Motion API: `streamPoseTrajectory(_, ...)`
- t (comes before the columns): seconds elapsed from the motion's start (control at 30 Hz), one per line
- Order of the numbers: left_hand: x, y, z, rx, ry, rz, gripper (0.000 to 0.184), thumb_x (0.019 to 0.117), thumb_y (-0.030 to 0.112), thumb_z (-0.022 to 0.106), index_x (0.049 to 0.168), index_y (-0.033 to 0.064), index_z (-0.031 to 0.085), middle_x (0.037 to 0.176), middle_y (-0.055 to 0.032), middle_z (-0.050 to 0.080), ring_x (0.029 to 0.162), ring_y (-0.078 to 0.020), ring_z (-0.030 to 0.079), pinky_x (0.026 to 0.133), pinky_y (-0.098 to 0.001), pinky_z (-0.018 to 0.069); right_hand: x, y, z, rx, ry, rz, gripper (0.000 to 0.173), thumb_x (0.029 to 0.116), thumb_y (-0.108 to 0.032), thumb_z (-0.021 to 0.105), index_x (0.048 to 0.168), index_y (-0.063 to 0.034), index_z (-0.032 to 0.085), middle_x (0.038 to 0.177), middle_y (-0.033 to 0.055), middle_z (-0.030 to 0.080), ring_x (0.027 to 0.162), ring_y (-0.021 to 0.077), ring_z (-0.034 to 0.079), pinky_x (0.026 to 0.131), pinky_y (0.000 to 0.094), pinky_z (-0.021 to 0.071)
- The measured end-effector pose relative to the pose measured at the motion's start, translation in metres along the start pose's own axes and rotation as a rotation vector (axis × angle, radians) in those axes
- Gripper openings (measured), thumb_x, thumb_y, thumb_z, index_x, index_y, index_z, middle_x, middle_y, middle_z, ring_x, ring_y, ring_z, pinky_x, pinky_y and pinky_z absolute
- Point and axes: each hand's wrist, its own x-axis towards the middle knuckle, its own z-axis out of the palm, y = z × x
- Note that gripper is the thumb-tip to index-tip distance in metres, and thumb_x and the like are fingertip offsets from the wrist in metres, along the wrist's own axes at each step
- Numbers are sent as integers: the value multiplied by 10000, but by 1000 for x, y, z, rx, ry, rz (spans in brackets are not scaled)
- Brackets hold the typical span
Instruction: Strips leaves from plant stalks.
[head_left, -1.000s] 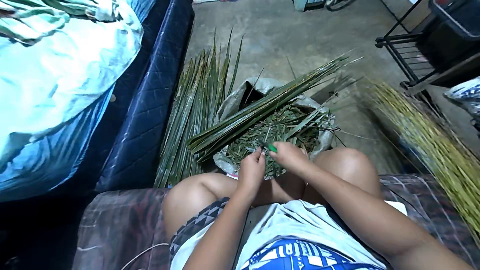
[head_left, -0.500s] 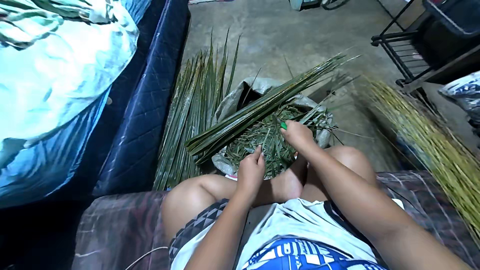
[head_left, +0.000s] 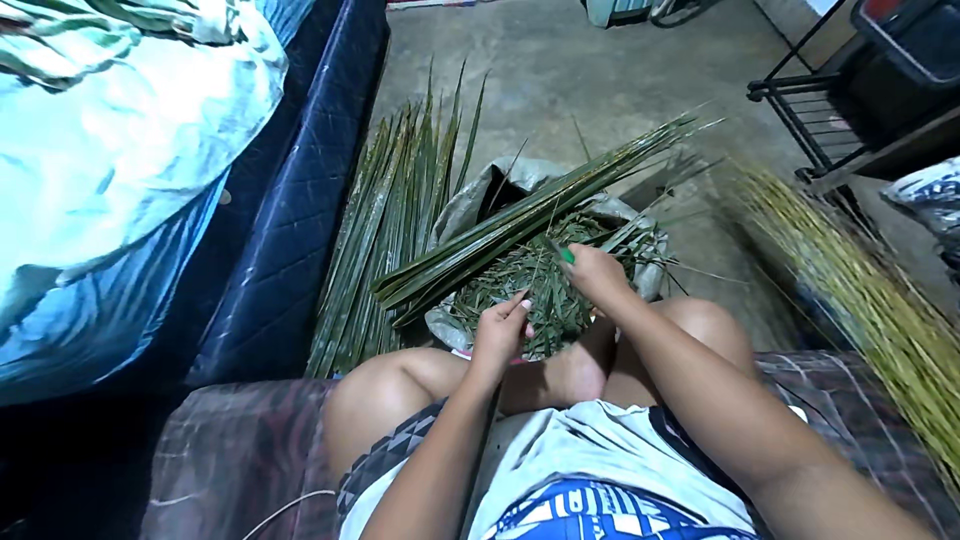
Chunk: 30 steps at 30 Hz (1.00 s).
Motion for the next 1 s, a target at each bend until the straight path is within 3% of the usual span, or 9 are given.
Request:
streamPoseTrajectory(0.13,0,-2,1,-4,1,-5,362,1094,158,490,1402,0,595,617,9,580,422,-32,424,406,-189,353,-2,4,-5,92,41,33,270,1064,-276,567,1091,-26,664,978,218,685,960,400,675,807,605,507)
streamPoseTrajectory(0.23,1,-2,1,6,2,-13,367,1095,158,489,1404,-14,587,616,6,582,421,-32,427,406,-191,358,-27,-7,3,46,-134,-99,307,1062,-270,546,1195,-17,659,1088,226,690,1055,400,667,895,609,496)
streamPoseTrajectory(0.33,0,-1,2,11,9,-16,350,1094,149,489,1358,-58,586,625,4,590,423,-27,433,408,-186,366,-40,-14,12,-55,-247,-190,308,1063,-260,523,1212,-20,646,1140,219,688,1101,392,662,919,599,491)
streamPoseTrajectory(0.5,-1,-2,3,29,-26,-14,366,1095,166,490,1411,12,591,623,13,576,423,-30,415,406,-194,350,-3,6,1,94,-46,29,306,1076,-283,533,1203,-38,666,1076,237,697,1049,420,672,879,639,496)
streamPoseTrajectory(0.6,-1,-3,6,60,-26,-10,362,1091,161,500,1407,12,594,630,10,585,433,-29,427,415,-194,355,9,14,-1,368,-14,27,392,1102,-368,511,1120,0,643,913,196,628,829,331,609,764,531,491)
streamPoseTrajectory(0.7,0,-3,8,126,-56,-11,367,1090,160,502,1420,25,588,667,3,610,455,-30,445,437,-198,367,-3,6,14,642,-215,-78,344,1100,-331,525,1161,-19,655,767,23,523,601,95,454,584,274,417)
streamPoseTrajectory(0.83,-2,0,7,218,-190,-59,466,1072,166,544,1515,47,463,869,-33,664,589,-47,549,547,-209,465,-6,3,18,732,-302,-79,223,1096,-220,534,1092,-20,633,732,-13,490,564,54,413,548,226,374)
streamPoseTrajectory(1.0,-1,-2,5,108,-199,-60,376,1076,165,539,1415,4,562,743,-2,650,546,-37,564,519,-187,480,17,22,13,785,-16,-17,279,1099,-308,532,1105,-53,648,704,4,496,545,81,421,538,258,396)
